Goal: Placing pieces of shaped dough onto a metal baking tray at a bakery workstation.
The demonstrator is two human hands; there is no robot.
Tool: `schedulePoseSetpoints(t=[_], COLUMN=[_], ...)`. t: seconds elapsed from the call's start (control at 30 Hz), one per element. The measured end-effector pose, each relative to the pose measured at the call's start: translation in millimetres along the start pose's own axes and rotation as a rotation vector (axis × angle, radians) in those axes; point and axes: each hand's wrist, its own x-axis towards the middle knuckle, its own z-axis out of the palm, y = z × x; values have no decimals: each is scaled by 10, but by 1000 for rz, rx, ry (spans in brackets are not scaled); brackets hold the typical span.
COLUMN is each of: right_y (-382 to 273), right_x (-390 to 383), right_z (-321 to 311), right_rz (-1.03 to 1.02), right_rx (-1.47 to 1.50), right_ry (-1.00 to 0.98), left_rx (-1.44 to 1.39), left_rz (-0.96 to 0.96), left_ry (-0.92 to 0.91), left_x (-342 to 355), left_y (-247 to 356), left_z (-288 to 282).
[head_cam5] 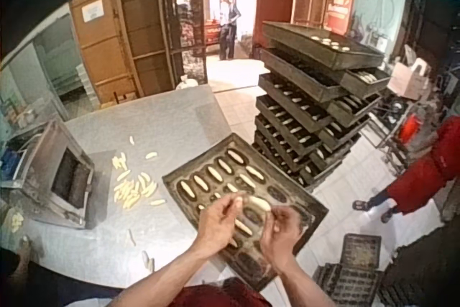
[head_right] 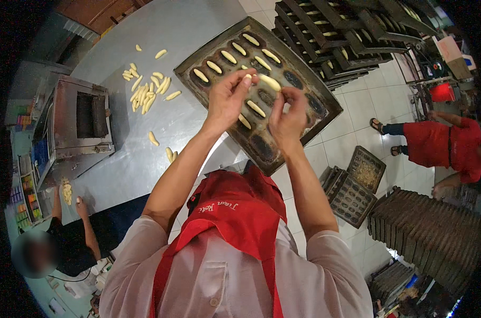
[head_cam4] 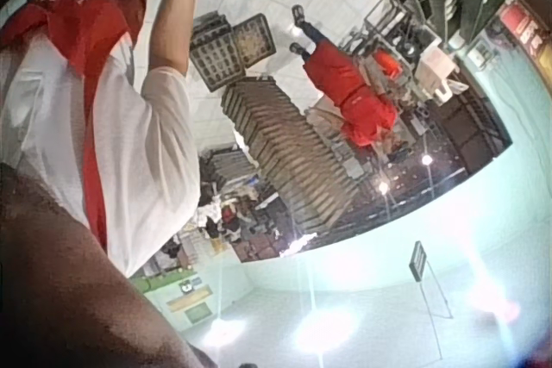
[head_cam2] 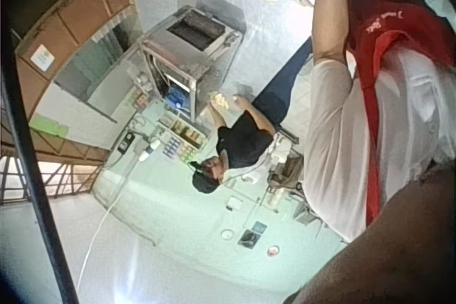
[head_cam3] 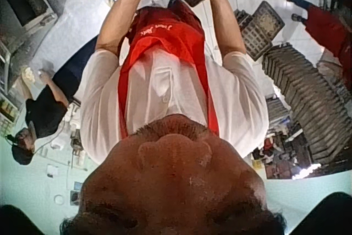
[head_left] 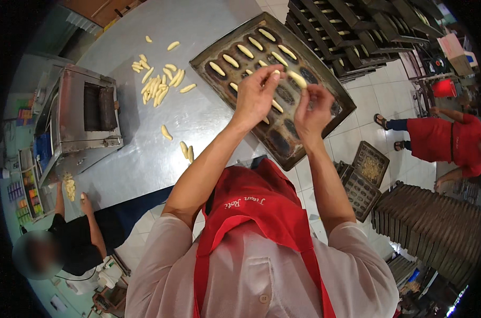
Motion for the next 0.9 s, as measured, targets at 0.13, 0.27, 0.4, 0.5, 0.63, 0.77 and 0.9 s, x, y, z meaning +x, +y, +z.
schedulePoseSetpoints(t=[0.13,0.27,0.4,0.5,0.63,0.77,0.9], right_y=[602,-66,1067,1131,840,779,-224], right_x=[97,245,362,247,73,0,-343], right_z=[-113,-176,-83,-94,91,252,453], right_rz=[-114,140,80,-57,-66,100,-340], right_rx=[-578,139,-241,-596,-309,-563,-387], right_ry=[-841,-252,-343,-579,-462,-698,-616], left_rx=[-126,-89,-51,178,511,956,1057], left_rz=[-42,22,125,56,-132,-287,-186], left_ry=[-4,-1,70,244,600,878,748], left_x=[194,145,200,-54,-765,-1512,-1522], left_y=[-240,45,336,-12,-983,-1733,-1728], left_z=[174,378,77,-739,-2056,-2856,-2707])
